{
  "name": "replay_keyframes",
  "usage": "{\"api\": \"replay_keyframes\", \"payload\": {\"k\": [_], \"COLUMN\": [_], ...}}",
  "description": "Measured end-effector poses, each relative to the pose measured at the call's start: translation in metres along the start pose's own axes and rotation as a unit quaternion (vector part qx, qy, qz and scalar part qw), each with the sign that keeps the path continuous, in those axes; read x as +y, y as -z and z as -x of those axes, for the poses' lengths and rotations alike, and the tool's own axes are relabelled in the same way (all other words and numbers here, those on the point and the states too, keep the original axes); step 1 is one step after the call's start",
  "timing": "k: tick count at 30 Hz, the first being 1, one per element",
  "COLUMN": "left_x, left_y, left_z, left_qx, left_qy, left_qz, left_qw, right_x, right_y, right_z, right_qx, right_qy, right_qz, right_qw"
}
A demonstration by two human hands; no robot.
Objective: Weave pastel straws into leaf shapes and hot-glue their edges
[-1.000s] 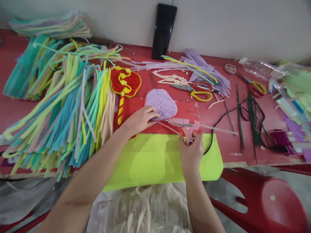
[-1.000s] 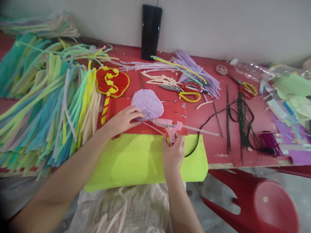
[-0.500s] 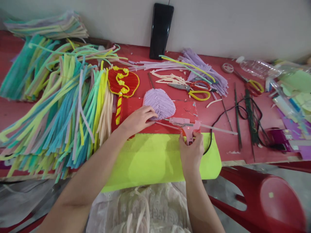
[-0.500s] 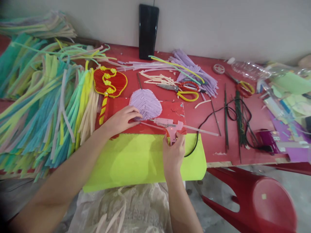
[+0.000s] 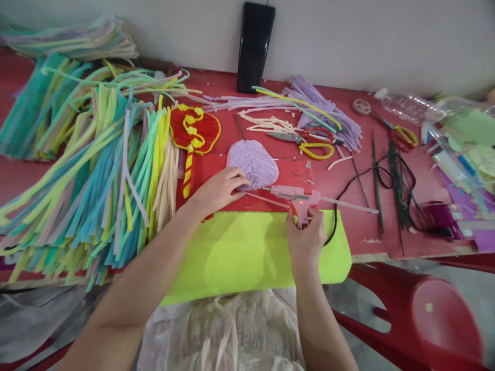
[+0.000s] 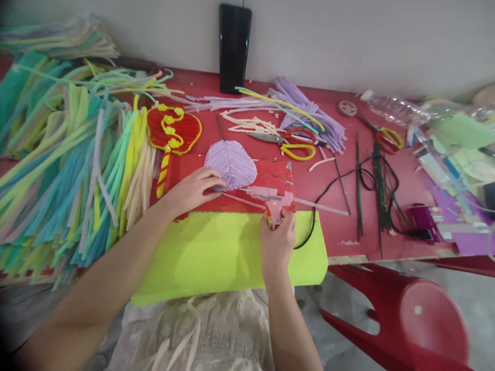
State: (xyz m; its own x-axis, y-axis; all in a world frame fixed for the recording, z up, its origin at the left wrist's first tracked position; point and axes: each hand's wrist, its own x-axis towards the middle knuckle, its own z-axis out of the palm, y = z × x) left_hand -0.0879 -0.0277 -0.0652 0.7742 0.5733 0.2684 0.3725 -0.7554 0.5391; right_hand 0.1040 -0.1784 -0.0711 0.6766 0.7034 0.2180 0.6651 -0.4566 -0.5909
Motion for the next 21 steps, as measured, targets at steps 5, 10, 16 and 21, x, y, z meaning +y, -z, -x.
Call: {"api": "replay_keyframes", "payload": {"k": [5,10,16,21], "left_x": [-0.0004,-0.0018,-0.0019,-0.0016], "left_y": [0.0005,-0.0009,-0.0015,-0.001], "left_z": [0.0002,0.0,-0.0005,0.0], "left_qx": [-0.001,-0.001,0.0,-0.002], "left_qy": [-0.002,-0.005,-0.004,-0.003], "left_qz": [-0.002,0.001,0.002,0.001], "left_qw": [1.0,1.0,1.0,1.0], "right_x": [0.0005,0.0011,0.0025,0.0039], "right_y": [0.0001,0.0006,0.0,0.0006], "right_z": [0.0,-0.0008,-0.0015,-0.0032], "right_qx": [-0.008,-0.007,-0.009,-0.004], "right_qy": [-0.01,-0.011,-0.012,-0.009], "right_qz": [0.008,-0.001,-0.001,0.012], "right_qw": [1.0,1.0,1.0,1.0]}}
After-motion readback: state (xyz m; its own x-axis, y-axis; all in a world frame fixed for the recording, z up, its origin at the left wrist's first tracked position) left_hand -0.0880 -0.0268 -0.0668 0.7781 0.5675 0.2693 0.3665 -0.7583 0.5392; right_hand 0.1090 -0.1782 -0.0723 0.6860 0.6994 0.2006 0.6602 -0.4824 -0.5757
